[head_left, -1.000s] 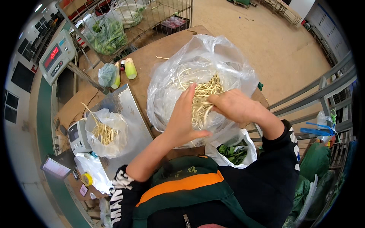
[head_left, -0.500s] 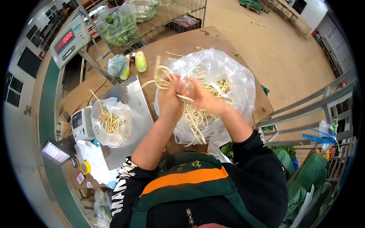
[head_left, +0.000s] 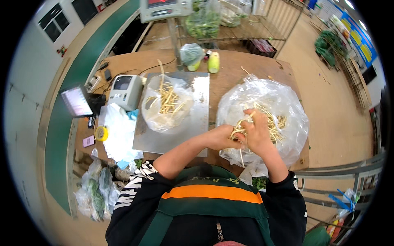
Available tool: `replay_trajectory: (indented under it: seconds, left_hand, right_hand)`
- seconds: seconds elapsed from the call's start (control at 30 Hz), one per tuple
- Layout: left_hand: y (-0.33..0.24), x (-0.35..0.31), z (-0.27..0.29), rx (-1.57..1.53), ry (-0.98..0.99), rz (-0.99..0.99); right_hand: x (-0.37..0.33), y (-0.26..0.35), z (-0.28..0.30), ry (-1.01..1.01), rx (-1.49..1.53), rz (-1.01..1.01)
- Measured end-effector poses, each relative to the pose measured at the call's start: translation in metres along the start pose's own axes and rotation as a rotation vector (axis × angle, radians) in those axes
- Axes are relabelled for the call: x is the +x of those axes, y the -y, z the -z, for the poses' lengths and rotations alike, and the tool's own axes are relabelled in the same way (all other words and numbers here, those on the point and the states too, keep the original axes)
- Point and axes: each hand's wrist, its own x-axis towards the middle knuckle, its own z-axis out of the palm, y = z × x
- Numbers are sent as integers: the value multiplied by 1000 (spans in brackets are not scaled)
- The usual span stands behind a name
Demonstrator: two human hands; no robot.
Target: The person repeatedly scoops bean sprouts from a large bag, places them into a small plastic bag on a digital scale, adjusts the amount to reach a target weight, ties the bag, and sets it aside. This cycle is repeated multiple times.
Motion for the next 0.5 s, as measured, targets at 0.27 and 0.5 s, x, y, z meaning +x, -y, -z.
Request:
replay_trajectory:
  seconds: [0.27, 0.5]
  left_hand:
    - [26, -69, 32, 292, -317, 168]
    - [3, -110, 66, 201, -701, -184]
  right_hand:
    - [62, 77, -15, 263, -64, 142]
    - [117, 51, -82, 109, -136, 102]
